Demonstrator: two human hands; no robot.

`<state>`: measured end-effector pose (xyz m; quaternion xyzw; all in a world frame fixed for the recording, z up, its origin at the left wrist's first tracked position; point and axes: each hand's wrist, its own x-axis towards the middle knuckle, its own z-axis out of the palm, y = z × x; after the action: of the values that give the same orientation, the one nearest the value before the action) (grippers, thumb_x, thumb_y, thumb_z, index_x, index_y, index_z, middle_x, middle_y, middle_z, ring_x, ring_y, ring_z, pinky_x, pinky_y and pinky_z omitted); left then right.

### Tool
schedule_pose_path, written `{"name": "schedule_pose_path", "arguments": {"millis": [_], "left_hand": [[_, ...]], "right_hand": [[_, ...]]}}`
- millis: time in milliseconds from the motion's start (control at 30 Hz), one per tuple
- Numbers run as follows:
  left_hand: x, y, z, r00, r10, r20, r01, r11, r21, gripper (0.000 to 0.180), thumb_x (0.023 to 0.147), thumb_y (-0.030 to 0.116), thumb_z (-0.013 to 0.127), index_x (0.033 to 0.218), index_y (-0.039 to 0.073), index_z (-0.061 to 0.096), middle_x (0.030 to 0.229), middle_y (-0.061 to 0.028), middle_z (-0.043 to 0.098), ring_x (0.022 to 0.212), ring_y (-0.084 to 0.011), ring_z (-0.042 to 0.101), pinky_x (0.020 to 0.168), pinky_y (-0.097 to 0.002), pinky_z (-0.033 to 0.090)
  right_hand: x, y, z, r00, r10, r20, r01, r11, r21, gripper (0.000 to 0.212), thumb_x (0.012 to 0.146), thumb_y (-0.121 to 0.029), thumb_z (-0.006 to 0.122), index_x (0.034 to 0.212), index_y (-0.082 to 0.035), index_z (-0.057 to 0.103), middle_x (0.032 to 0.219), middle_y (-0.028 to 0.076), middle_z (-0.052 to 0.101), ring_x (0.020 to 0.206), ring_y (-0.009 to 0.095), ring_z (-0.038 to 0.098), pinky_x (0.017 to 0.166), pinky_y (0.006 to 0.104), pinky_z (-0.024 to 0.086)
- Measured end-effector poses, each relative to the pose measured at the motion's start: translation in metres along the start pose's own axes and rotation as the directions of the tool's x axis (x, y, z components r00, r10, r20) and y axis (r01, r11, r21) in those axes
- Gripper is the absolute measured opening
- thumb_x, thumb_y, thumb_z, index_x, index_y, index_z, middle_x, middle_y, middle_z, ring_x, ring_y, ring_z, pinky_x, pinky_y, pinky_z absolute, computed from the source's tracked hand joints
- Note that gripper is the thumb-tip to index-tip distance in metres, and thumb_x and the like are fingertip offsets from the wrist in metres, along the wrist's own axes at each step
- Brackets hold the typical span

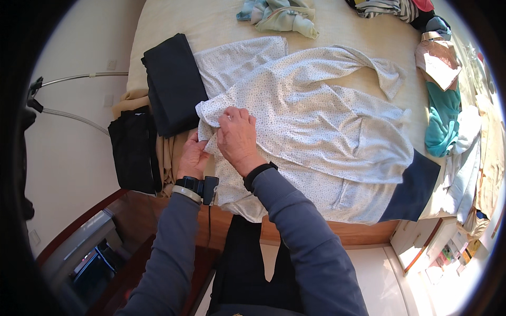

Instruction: The person folds several garments on a bed, including a black buttoned shirt, a gray sweatshirt, a black patterned top, and a white patterned shirt. Each item is smoothed, folded, and stacked on the bed.

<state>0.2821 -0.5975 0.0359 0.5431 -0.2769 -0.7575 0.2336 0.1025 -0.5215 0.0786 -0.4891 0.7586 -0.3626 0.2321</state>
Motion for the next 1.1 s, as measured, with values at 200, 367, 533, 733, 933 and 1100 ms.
{"name": "schedule_pose_path", "arguments": {"millis": [200, 367, 533, 733, 933, 1100], "left_hand": [[-0.024, -0.004, -0.012, 0.979, -0.001, 0.205, 0.048, 0.973, -0.227, 0.040, 0.098, 0.000, 0.075, 0.137, 0.001, 0.062, 0.133, -0.0141, 0.072, 0.119, -0.0276, 0.071, 0.110, -0.0439, 0.057], [-0.031, 0.007, -0.020, 0.956, -0.019, 0.294, 0.093, 0.966, -0.241, 0.043, 0.098, 0.016, 0.081, 0.135, 0.002, 0.064, 0.131, -0.0126, 0.073, 0.118, -0.0231, 0.071, 0.107, -0.0403, 0.057], [-0.029, 0.009, -0.019, 0.964, -0.065, 0.259, 0.104, 0.985, -0.139, 0.040, 0.101, 0.018, 0.079, 0.134, 0.001, 0.064, 0.127, -0.0102, 0.072, 0.114, -0.0194, 0.071, 0.103, -0.0355, 0.057], [-0.025, 0.005, 0.001, 0.981, 0.175, 0.088, -0.194, 0.804, 0.563, 0.045, 0.097, 0.016, 0.080, 0.139, 0.004, 0.067, 0.136, -0.0101, 0.066, 0.116, -0.0205, 0.066, 0.100, -0.0368, 0.053], [-0.045, -0.003, 0.039, 0.748, 0.451, 0.488, -0.567, 0.053, 0.822, 0.049, 0.085, 0.013, 0.085, 0.131, 0.006, 0.073, 0.138, -0.0142, 0.062, 0.126, -0.0344, 0.059, 0.108, -0.0471, 0.045], [-0.033, -0.003, 0.051, 0.787, 0.404, 0.466, -0.501, -0.022, 0.865, 0.039, 0.083, 0.007, 0.083, 0.121, 0.003, 0.074, 0.133, -0.0130, 0.065, 0.121, -0.0346, 0.061, 0.099, -0.0465, 0.050]], "right_hand": [[0.015, 0.043, -0.048, 0.874, 0.415, 0.254, -0.341, 0.148, 0.928, 0.013, 0.104, -0.017, 0.070, 0.102, -0.004, 0.071, 0.088, -0.006, 0.065, 0.080, 0.005, 0.054, 0.074, 0.0240, 0.045], [0.019, 0.089, -0.095, 0.783, 0.599, 0.169, -0.380, 0.244, 0.892, 0.015, 0.103, -0.012, 0.073, 0.111, 0.000, 0.073, 0.098, 0.003, 0.074, 0.087, 0.012, 0.067, 0.081, 0.0272, 0.054], [0.004, 0.127, -0.103, 0.724, 0.675, 0.138, -0.407, 0.257, 0.876, 0.016, 0.103, -0.009, 0.073, 0.116, 0.000, 0.074, 0.101, 0.005, 0.075, 0.089, 0.014, 0.070, 0.081, 0.0285, 0.057], [-0.014, 0.123, -0.103, 0.758, 0.647, 0.078, -0.489, 0.486, 0.724, 0.023, 0.106, -0.017, 0.071, 0.123, -0.001, 0.077, 0.106, 0.004, 0.076, 0.099, 0.013, 0.069, 0.091, 0.0277, 0.054], [-0.046, 0.088, -0.095, 0.971, 0.116, -0.207, -0.145, 0.981, -0.132, 0.040, 0.091, -0.019, 0.081, 0.129, -0.007, 0.074, 0.145, 0.013, 0.061, 0.132, 0.031, 0.057, 0.111, 0.0467, 0.046], [-0.039, 0.077, -0.096, 0.997, 0.071, -0.042, -0.082, 0.864, -0.497, 0.017, 0.084, -0.013, 0.077, 0.100, -0.011, 0.074, 0.143, 0.007, 0.061, 0.130, 0.033, 0.056, 0.097, 0.0476, 0.048]]}}
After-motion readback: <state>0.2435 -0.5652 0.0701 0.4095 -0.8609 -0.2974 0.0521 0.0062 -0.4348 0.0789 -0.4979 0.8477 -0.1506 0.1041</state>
